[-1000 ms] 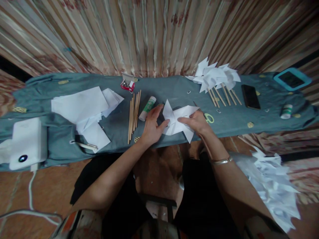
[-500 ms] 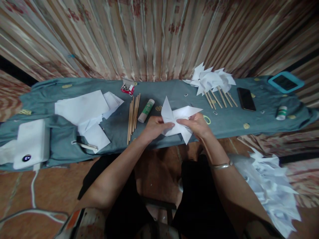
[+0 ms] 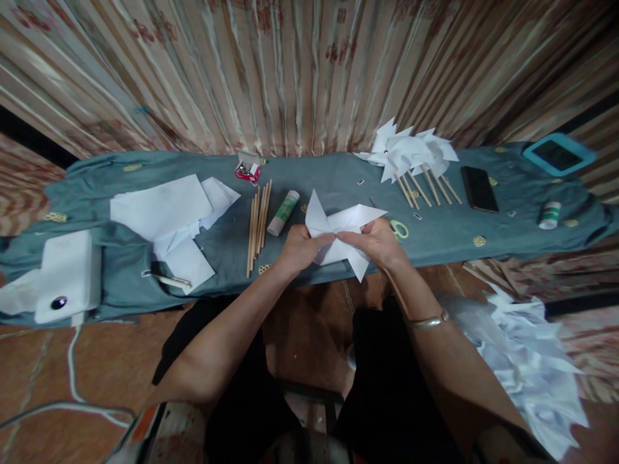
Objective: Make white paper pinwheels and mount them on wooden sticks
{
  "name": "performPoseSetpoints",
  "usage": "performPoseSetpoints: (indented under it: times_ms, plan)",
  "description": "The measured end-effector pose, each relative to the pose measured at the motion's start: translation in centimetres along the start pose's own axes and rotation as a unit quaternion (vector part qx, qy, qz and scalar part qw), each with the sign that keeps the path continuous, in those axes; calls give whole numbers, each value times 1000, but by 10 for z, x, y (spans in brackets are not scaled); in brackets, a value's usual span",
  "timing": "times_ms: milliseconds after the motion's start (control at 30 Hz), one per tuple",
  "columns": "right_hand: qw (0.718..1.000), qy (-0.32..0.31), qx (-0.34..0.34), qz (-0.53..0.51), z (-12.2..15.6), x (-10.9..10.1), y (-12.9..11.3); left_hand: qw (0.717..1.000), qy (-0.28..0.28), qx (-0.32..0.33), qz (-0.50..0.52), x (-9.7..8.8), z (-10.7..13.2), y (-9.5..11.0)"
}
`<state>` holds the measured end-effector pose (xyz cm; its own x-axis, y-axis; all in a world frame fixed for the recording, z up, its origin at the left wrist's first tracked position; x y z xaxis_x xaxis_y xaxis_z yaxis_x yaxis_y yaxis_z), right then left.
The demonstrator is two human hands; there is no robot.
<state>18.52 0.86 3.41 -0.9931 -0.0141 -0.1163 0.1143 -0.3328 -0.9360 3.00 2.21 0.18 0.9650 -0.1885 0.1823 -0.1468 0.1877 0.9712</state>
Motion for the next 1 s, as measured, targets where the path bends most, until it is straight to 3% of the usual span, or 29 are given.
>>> performPoseSetpoints:
  times_ms: [300,533,1000]
  plan:
    - [998,19,-27,-49,-1,5,-2,999,27,20,-12,0,0,5]
    - [995,-21,-30,-90,3,9,-6,998,29,40,-29,-2,6,14]
    - [991,-41,-115,-57,14,21,-18,997,57,50,0,-13,27,35]
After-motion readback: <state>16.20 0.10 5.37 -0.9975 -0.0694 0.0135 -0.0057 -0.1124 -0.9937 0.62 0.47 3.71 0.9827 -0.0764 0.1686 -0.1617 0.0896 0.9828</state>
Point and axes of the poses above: each hand's wrist, its own z-axis away from the middle knuckle, its own x-axis out of the palm, y = z × x, the point moved 1 cm from there along -z, towards the middle knuckle, and after that the axes turned 3 degrees about x, right-handed, at the moved point
